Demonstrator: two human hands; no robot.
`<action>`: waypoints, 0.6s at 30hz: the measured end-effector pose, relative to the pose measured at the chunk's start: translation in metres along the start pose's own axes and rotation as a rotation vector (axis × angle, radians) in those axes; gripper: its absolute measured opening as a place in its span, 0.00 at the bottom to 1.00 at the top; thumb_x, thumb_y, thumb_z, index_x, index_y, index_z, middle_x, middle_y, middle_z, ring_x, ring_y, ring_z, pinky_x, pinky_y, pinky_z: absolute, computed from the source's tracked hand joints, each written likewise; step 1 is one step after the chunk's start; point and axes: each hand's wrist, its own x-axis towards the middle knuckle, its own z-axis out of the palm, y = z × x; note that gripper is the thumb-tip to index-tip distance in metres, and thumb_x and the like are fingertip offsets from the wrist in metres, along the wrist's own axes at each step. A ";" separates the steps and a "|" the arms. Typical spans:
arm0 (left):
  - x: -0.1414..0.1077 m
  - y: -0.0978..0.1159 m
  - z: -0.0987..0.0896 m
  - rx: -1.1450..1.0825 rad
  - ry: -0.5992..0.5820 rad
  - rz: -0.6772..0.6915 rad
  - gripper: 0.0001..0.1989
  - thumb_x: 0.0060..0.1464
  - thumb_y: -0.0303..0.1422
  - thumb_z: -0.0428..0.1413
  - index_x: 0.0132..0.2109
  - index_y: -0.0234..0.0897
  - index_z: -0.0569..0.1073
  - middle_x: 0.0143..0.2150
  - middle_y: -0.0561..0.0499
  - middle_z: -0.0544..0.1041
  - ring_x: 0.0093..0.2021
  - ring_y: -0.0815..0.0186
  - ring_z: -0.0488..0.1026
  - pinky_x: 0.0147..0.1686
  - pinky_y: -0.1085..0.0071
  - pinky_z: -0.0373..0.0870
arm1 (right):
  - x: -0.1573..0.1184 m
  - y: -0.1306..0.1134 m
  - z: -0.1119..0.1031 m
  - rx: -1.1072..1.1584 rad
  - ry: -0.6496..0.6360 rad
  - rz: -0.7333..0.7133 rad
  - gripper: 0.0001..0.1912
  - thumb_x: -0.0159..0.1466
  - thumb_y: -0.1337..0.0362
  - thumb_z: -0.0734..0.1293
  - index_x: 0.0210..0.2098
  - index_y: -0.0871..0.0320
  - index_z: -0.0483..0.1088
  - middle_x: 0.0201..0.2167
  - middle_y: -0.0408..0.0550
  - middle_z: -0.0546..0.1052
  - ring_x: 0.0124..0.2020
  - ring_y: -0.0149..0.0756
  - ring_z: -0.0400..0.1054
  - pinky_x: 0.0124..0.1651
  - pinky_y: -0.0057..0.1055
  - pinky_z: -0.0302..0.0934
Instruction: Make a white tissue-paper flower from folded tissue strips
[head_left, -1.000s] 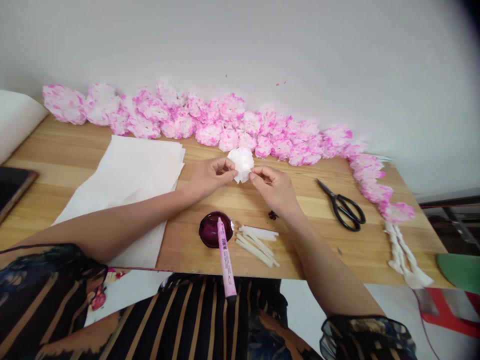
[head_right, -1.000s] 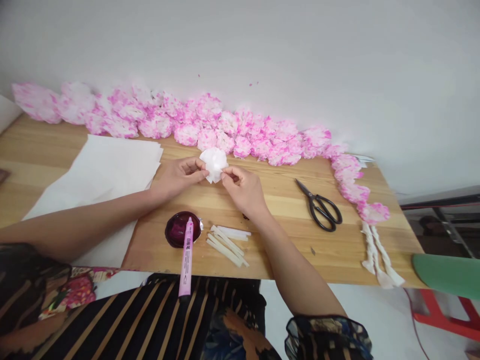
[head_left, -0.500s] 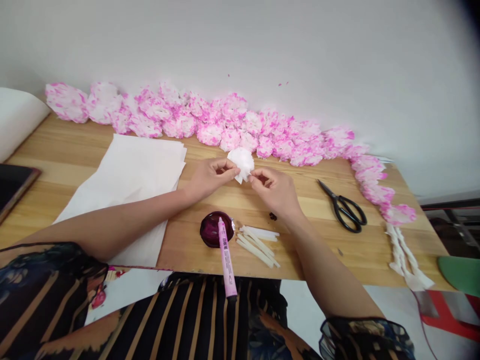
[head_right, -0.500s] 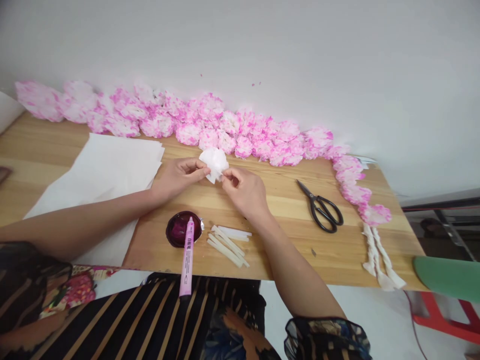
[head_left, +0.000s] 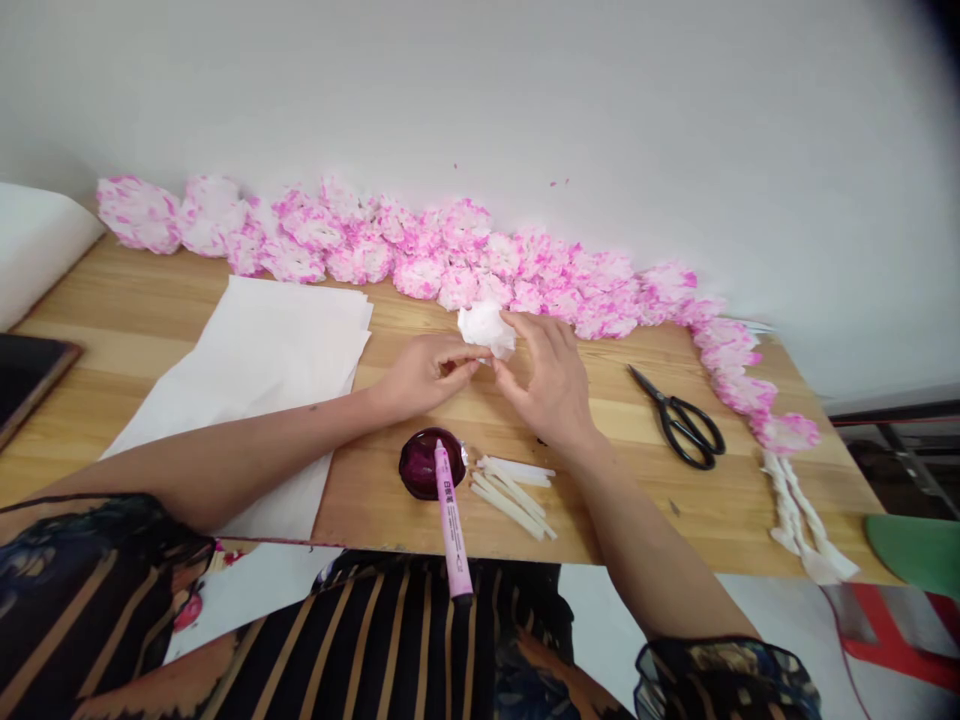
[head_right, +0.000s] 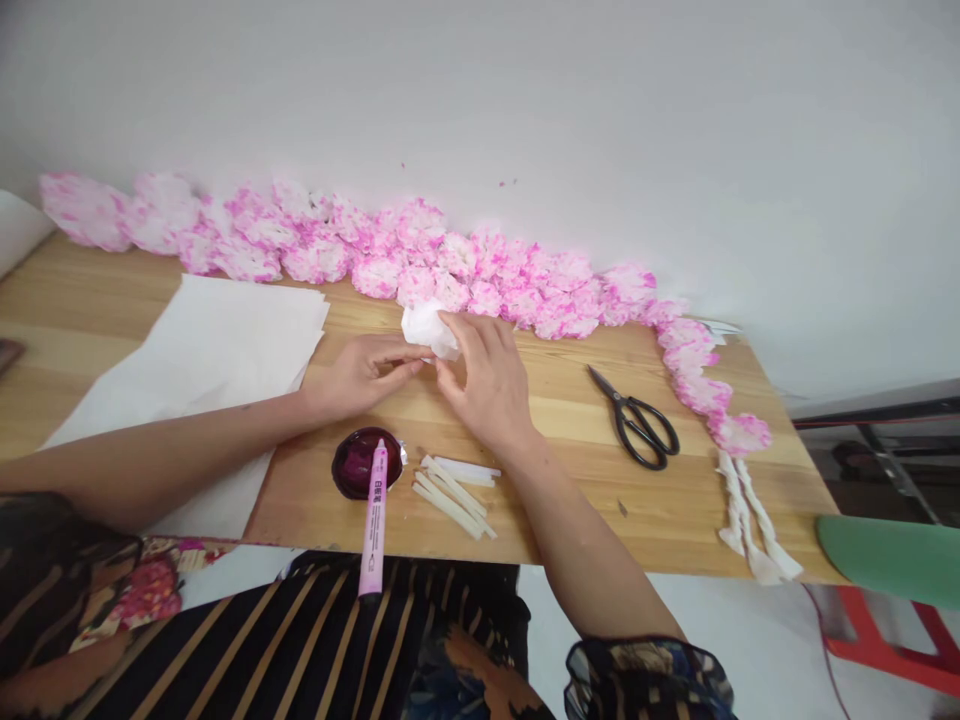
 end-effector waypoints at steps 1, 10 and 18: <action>0.000 0.000 0.000 -0.001 0.003 0.002 0.13 0.59 0.32 0.54 0.46 0.41 0.82 0.36 0.49 0.83 0.33 0.67 0.75 0.34 0.71 0.70 | 0.000 0.000 0.000 0.002 0.003 0.001 0.24 0.65 0.64 0.63 0.60 0.54 0.63 0.53 0.54 0.75 0.54 0.48 0.67 0.58 0.48 0.61; 0.000 0.002 0.002 -0.059 -0.022 0.007 0.11 0.59 0.30 0.53 0.45 0.38 0.80 0.38 0.49 0.83 0.35 0.67 0.76 0.36 0.71 0.70 | 0.001 0.001 0.002 -0.047 0.022 -0.029 0.23 0.65 0.66 0.63 0.60 0.57 0.65 0.48 0.53 0.77 0.49 0.46 0.68 0.54 0.45 0.62; 0.001 0.014 0.002 -0.238 -0.056 -0.129 0.06 0.58 0.32 0.56 0.41 0.37 0.68 0.33 0.52 0.77 0.30 0.70 0.74 0.31 0.73 0.69 | -0.002 -0.002 0.012 0.257 0.035 0.233 0.19 0.66 0.64 0.64 0.56 0.54 0.70 0.40 0.47 0.78 0.41 0.38 0.72 0.47 0.37 0.68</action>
